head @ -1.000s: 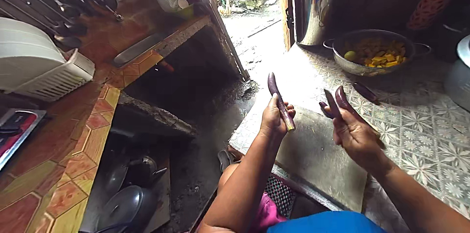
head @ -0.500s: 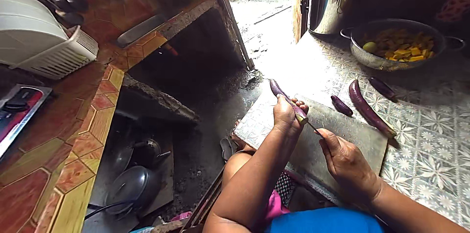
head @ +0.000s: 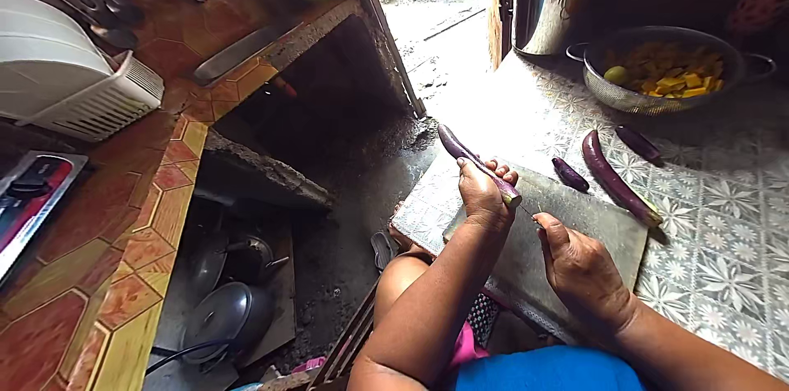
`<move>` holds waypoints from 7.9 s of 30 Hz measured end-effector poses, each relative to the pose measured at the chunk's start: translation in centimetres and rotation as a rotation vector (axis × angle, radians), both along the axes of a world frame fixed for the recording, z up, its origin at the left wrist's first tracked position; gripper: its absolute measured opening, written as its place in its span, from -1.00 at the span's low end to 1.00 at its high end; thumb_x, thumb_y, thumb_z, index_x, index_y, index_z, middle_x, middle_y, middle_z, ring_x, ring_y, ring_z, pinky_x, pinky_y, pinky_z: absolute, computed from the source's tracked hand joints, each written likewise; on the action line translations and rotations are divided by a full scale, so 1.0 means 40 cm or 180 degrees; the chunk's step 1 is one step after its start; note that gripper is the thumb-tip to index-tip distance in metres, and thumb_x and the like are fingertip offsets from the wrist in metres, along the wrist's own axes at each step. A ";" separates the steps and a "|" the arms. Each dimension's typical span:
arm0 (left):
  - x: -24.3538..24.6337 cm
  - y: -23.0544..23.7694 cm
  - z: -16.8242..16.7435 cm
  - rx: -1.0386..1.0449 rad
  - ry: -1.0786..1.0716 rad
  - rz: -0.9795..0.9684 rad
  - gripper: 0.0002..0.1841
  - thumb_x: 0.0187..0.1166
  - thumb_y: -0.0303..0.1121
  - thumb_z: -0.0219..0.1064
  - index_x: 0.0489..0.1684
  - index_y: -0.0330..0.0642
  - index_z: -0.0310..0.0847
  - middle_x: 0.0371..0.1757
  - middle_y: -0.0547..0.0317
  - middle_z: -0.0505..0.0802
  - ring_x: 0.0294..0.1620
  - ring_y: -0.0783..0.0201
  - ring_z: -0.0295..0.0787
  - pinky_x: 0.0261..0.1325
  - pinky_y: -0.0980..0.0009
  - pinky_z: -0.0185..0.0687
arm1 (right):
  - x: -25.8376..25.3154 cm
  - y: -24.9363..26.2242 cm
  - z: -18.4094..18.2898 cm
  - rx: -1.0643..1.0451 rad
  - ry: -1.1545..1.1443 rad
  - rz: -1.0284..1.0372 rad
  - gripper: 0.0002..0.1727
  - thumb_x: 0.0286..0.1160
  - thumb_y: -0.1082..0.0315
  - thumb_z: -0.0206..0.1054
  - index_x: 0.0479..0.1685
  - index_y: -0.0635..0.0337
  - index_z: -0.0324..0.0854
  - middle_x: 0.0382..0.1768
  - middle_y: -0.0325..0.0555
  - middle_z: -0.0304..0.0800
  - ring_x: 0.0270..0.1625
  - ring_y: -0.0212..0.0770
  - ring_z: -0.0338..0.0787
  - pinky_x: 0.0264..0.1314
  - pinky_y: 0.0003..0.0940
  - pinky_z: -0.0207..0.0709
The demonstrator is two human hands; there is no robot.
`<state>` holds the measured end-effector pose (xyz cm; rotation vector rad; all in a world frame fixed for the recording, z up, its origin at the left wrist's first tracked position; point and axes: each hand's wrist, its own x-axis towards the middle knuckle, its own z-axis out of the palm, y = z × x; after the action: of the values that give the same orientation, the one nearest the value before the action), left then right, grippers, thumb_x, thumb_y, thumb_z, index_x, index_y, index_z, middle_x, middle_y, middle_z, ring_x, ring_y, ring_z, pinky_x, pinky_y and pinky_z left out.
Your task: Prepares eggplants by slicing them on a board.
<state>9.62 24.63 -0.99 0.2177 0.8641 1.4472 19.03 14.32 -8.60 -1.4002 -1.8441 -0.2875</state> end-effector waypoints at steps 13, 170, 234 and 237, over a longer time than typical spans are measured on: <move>0.029 -0.030 -0.001 0.0379 -0.0025 -0.0030 -0.51 0.90 0.11 -0.41 0.05 -0.03 0.33 -0.57 0.31 0.51 -0.74 0.44 0.43 -0.65 0.58 0.44 | 0.004 0.013 0.002 0.0084 0.0170 -0.0001 -0.68 0.71 0.39 0.07 -0.02 0.41 0.73 -0.63 -0.02 0.71 -0.64 -0.08 0.73 -0.60 -0.27 0.57; 0.008 0.073 -0.043 0.1464 0.3063 -0.3058 -0.73 0.59 -0.57 0.31 0.20 -0.39 0.49 -0.21 0.12 0.76 -0.33 0.42 0.70 -0.14 0.47 0.67 | 0.338 0.102 0.112 -0.1693 0.2527 0.0121 -0.70 0.75 0.35 0.17 0.26 0.32 0.65 -0.43 -0.18 0.70 -0.64 -0.46 0.52 -0.57 -0.52 0.46; 0.052 -0.097 -0.071 0.0314 0.1538 -0.1483 -0.53 0.94 -0.27 -0.33 -0.01 -0.24 0.58 -0.63 0.31 0.50 -0.76 0.50 0.25 -0.69 0.62 0.17 | 0.081 0.051 -0.011 -0.0172 -0.0467 -0.0440 -0.73 0.56 0.50 0.11 -0.19 0.39 0.76 -0.65 0.07 0.69 -0.61 0.06 0.76 -0.65 -0.15 0.51; 0.042 -0.089 -0.080 0.0227 0.1235 -0.1626 -0.45 0.95 -0.18 -0.40 0.01 -0.22 0.59 -0.62 0.30 0.52 -0.77 0.50 0.25 -0.70 0.62 0.16 | 0.083 0.056 -0.017 -0.0171 -0.0556 -0.0527 -0.73 0.59 0.50 0.11 -0.14 0.37 0.77 -0.64 0.06 0.70 -0.60 0.05 0.77 -0.64 -0.16 0.51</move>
<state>11.32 21.07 -4.18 0.7369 0.9793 0.9670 22.36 16.57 -9.26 -1.6122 -1.8898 -0.4598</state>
